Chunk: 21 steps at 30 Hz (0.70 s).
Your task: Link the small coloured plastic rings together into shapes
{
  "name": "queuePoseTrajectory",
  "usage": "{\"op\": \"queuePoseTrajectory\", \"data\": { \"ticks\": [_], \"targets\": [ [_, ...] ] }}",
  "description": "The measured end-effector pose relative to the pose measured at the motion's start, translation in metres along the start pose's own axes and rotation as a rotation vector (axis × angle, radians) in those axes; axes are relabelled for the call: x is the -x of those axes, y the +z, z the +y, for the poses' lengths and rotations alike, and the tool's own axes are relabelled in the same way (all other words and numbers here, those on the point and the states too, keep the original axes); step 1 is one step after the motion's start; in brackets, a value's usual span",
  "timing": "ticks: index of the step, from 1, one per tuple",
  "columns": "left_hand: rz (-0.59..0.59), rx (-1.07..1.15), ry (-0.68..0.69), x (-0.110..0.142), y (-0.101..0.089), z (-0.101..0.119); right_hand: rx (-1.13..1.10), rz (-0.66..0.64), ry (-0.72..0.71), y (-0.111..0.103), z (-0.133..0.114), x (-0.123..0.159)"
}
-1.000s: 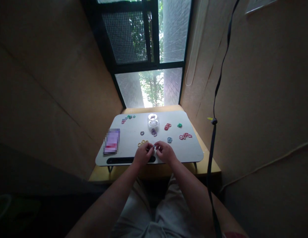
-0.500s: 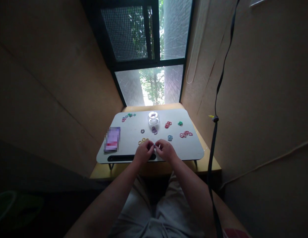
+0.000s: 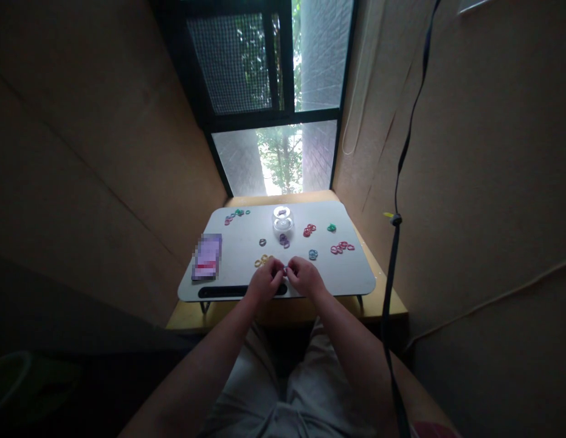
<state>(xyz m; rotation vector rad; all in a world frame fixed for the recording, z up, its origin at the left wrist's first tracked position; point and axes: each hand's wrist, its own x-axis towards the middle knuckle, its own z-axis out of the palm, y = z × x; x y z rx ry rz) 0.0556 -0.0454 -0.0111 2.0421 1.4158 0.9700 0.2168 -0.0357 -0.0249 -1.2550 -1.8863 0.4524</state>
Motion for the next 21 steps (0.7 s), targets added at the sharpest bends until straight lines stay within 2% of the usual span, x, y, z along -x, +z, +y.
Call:
{"op": "queuePoseTrajectory", "data": {
  "ticks": [6, 14, 21],
  "targets": [
    [-0.022, 0.057, 0.027, 0.0013, 0.0, -0.0021, 0.006, 0.012, 0.024, 0.0015, 0.0013, 0.0002],
    [-0.024, -0.007, 0.068, 0.0003, 0.0004, -0.0039, 0.033, 0.029, 0.013, 0.0022, 0.0028, 0.0],
    [-0.011, 0.015, 0.04, 0.0003, -0.0003, -0.0018, 0.062, 0.025, -0.003, 0.0025, 0.0031, -0.0006]
  ]
}}
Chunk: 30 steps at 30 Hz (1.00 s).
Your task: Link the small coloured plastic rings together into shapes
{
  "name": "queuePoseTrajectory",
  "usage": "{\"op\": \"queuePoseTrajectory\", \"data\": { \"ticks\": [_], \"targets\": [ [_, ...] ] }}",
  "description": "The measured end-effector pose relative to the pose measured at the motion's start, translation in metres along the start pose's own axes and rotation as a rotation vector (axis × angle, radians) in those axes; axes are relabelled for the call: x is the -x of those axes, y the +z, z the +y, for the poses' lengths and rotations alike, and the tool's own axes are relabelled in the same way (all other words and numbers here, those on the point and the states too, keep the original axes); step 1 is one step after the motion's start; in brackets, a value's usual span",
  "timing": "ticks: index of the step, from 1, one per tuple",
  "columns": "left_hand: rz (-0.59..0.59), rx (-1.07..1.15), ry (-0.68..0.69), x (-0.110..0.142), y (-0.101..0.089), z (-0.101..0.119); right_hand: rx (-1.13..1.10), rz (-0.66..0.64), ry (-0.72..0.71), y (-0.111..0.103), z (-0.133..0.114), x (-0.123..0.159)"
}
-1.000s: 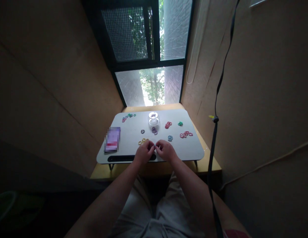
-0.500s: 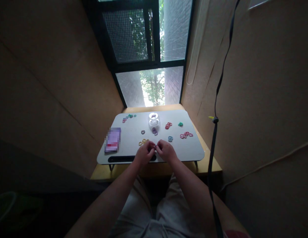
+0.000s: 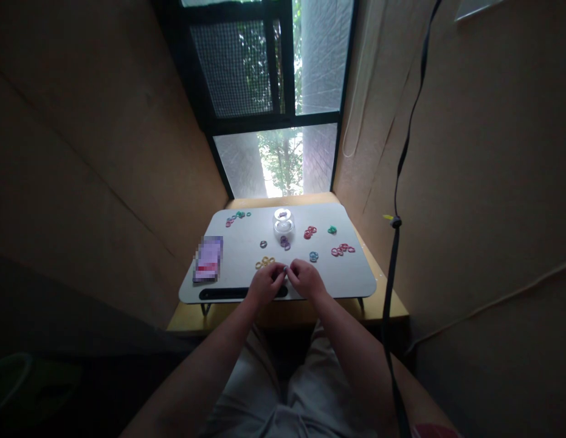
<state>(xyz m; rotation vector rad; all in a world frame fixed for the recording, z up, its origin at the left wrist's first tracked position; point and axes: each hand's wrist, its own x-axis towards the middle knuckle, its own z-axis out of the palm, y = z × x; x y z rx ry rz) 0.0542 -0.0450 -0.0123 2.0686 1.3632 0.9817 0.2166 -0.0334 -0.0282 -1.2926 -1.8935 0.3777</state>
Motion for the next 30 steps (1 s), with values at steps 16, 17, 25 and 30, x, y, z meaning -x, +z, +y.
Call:
{"op": "queuePoseTrajectory", "data": {
  "ticks": [16, 17, 25, 30],
  "targets": [
    [0.043, -0.026, -0.04, -0.0005, 0.0009, -0.0005, -0.125, -0.069, -0.018, -0.0036, -0.0043, 0.0016],
    [0.048, -0.028, -0.043, -0.0005, 0.0012, -0.0007, -0.114, -0.065, -0.018, -0.0036, -0.0042, 0.0015],
    [0.068, -0.027, -0.074, -0.001, 0.0041, -0.0049, -0.103, -0.065, -0.017, -0.0025, -0.0041, 0.0028],
    [0.089, -0.04, -0.08, -0.0017, 0.0062, -0.007, -0.15, -0.078, -0.032, -0.0049, -0.0051, 0.0028]
  ]
}}
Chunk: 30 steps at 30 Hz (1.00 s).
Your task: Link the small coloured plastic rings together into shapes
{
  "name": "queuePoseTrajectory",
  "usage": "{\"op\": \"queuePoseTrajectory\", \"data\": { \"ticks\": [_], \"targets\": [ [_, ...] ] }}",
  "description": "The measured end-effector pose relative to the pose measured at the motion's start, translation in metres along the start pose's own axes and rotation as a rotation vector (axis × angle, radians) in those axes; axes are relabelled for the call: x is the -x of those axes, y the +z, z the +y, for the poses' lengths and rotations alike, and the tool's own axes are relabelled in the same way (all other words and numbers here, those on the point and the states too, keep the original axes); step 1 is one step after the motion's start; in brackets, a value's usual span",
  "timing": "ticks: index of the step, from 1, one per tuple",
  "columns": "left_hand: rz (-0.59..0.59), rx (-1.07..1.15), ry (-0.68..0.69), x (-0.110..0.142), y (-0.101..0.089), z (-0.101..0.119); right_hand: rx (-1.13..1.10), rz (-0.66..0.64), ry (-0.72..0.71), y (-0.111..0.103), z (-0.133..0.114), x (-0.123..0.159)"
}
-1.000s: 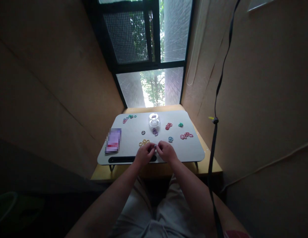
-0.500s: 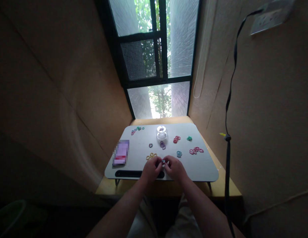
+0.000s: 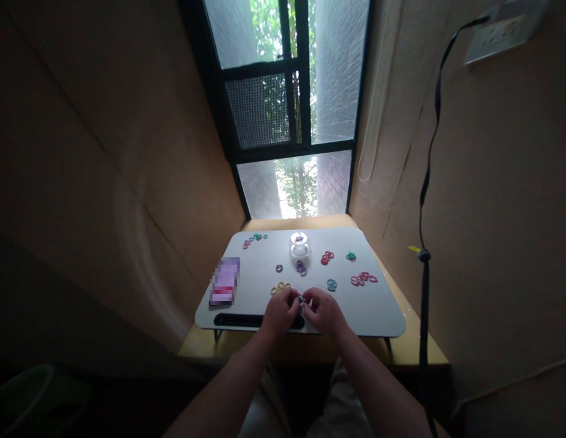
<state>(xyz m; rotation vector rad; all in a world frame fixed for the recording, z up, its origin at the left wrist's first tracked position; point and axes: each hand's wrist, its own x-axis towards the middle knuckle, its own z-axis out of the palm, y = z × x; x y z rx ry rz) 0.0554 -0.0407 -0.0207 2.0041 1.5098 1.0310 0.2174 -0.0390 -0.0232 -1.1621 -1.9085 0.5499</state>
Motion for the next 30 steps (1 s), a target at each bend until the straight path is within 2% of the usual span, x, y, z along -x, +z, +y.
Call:
{"op": "queuePoseTrajectory", "data": {
  "ticks": [7, 19, 30],
  "targets": [
    [-0.006, -0.028, -0.028, -0.0007, -0.0002, 0.0024, 0.001, 0.016, 0.001, 0.0017, 0.0015, -0.0013],
    [-0.056, 0.096, 0.037, 0.004, -0.0075, 0.0073, 0.041, 0.057, 0.036, 0.0041, 0.0017, -0.0008],
    [-0.061, 0.069, 0.059, 0.004, -0.0063, 0.0046, 0.08, 0.056, 0.055, 0.006, 0.0041, -0.0002]
  ]
}}
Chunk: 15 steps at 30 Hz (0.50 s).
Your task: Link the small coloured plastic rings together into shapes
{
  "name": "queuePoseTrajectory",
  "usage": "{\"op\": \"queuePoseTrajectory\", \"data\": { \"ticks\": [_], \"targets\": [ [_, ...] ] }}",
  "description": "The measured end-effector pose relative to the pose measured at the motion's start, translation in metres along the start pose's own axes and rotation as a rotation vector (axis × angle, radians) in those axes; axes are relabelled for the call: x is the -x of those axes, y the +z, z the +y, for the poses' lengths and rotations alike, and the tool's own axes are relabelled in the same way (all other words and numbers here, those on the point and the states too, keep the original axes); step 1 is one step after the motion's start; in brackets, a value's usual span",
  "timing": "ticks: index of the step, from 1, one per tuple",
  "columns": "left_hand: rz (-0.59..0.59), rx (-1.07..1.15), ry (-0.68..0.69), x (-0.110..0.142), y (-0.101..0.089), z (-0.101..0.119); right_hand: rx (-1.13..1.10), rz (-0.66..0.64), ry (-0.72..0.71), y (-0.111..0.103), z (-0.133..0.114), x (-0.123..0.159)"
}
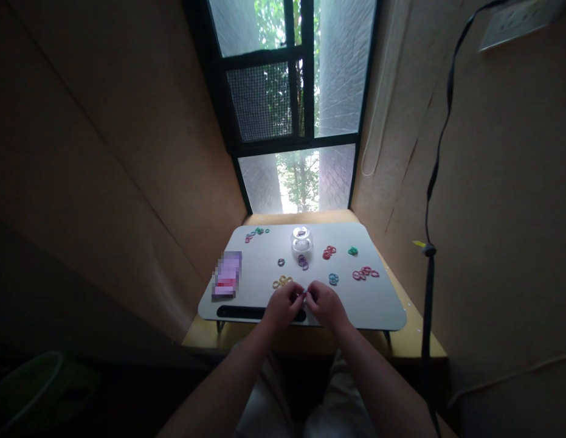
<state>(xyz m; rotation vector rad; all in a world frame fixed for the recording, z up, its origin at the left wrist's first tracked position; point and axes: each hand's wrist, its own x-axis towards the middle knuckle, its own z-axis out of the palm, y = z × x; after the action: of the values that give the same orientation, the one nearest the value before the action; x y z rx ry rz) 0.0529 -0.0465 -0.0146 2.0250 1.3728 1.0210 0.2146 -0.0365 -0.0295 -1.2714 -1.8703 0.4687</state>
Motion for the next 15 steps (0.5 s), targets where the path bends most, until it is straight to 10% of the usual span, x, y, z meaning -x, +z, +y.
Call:
{"op": "queuePoseTrajectory", "data": {
  "ticks": [15],
  "targets": [
    [0.017, 0.015, 0.008, -0.0012, 0.0022, -0.0024, 0.021, 0.01, 0.016, -0.001, -0.0023, 0.0001]
  ]
}}
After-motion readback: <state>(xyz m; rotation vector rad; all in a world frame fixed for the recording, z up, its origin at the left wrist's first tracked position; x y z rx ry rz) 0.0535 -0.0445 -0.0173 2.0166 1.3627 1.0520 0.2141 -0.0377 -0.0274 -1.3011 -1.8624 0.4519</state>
